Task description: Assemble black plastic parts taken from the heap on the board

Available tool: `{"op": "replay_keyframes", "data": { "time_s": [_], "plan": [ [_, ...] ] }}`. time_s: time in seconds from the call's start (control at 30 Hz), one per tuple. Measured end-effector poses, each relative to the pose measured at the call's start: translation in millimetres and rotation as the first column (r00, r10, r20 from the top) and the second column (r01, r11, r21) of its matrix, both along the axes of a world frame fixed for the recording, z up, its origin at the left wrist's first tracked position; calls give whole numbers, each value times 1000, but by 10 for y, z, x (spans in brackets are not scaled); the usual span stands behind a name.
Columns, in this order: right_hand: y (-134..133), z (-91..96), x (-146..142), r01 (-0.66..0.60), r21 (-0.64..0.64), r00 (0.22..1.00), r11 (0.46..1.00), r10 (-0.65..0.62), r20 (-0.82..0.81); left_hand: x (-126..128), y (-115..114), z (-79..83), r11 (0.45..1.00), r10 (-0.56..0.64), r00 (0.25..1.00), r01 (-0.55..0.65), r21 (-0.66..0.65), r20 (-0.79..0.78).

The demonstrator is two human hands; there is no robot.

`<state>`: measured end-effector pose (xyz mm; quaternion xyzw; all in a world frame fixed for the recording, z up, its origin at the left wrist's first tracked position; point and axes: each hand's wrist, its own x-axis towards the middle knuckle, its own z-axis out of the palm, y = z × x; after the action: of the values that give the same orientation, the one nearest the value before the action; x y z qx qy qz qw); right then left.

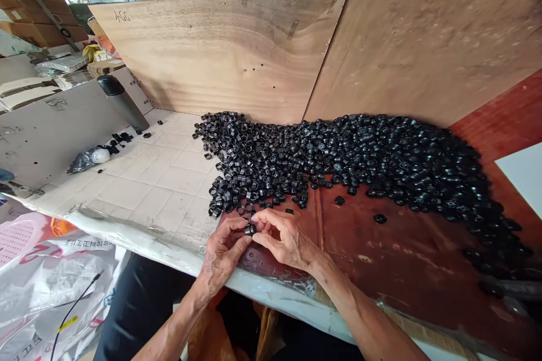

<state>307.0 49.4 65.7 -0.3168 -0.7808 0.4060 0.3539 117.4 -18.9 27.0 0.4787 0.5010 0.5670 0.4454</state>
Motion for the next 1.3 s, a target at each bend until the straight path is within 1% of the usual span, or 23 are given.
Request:
{"op": "replay_keyframes", "data": {
  "time_s": [0.07,0.1,0.23,0.3,0.4,0.47,0.57,0.63,0.73,0.8,0.9,0.93,0.97,1.0,1.03,1.1,1.13,1.17,1.2,1.23,1.3],
  "plan": [
    [-9,-24,-18,-13,13,1000,1000,13,-3,-10,-2,-15,1000,-8,999,8,2,-33],
    [-15,-35,-28,3,3,1000,1000,-3,10,-17,-5,-26,1000,-9,998,9,10,-64],
    [-40,-31,-54,83,-119,989,989,-68,128,-35,-21,-65,997,12,979,5,83,-205],
    [-42,-12,-48,82,-124,992,989,-69,105,-28,-21,-61,997,9,984,5,77,-176],
    [-34,-6,-25,35,-28,999,999,-35,24,-6,-7,-25,1000,11,998,-10,24,-56],
    [-26,-20,-12,36,0,998,999,-36,42,6,2,3,1000,19,1000,-19,10,-23],
    [-19,-42,-5,13,-13,999,1000,-13,32,9,-1,19,1000,8,1000,-8,-5,-16],
    [-19,-44,-7,-11,10,1000,1000,11,14,5,-10,14,1000,0,999,0,-18,-32],
    [-21,-26,-6,35,-15,998,999,-34,53,3,-19,4,1000,18,997,-19,-6,-74],
    [-21,-7,-3,23,-38,999,999,-21,49,7,-18,10,1000,13,998,-13,-2,-60],
    [-25,7,-9,-18,20,1000,1000,17,21,11,-12,20,1000,2,1000,-3,-12,-25],
    [-29,4,-19,-11,9,1000,1000,11,23,10,-10,18,1000,11,999,-11,-8,-36],
    [-36,-2,-34,7,-42,1000,999,-6,24,8,-8,12,1000,23,997,-23,3,-70],
    [-45,-10,-52,25,-134,1000,991,-23,20,4,-8,5,999,39,992,-36,23,-122],
    [-55,-19,-74,40,-250,999,967,-38,13,0,-10,-4,997,58,981,-49,52,-186],
    [-71,-30,-111,57,-461,998,885,-64,0,-4,-20,-12,991,95,943,-59,119,-320],
    [-73,-29,-120,59,-530,997,846,-73,-5,-4,-29,-9,988,107,922,-56,145,-371],
    [-67,-21,-116,55,-571,997,819,-71,-6,-3,-38,2,985,112,909,-50,163,-401],
    [-52,-8,-97,46,-587,998,808,-60,-5,-2,-48,20,985,105,907,-39,166,-409],
    [-26,12,-62,49,-576,998,816,-59,2,0,-57,44,987,88,912,-27,156,-401],
    [55,62,56,127,-479,991,869,-129,29,2,-65,108,996,29,931,3,89,-365]
  ]
}}
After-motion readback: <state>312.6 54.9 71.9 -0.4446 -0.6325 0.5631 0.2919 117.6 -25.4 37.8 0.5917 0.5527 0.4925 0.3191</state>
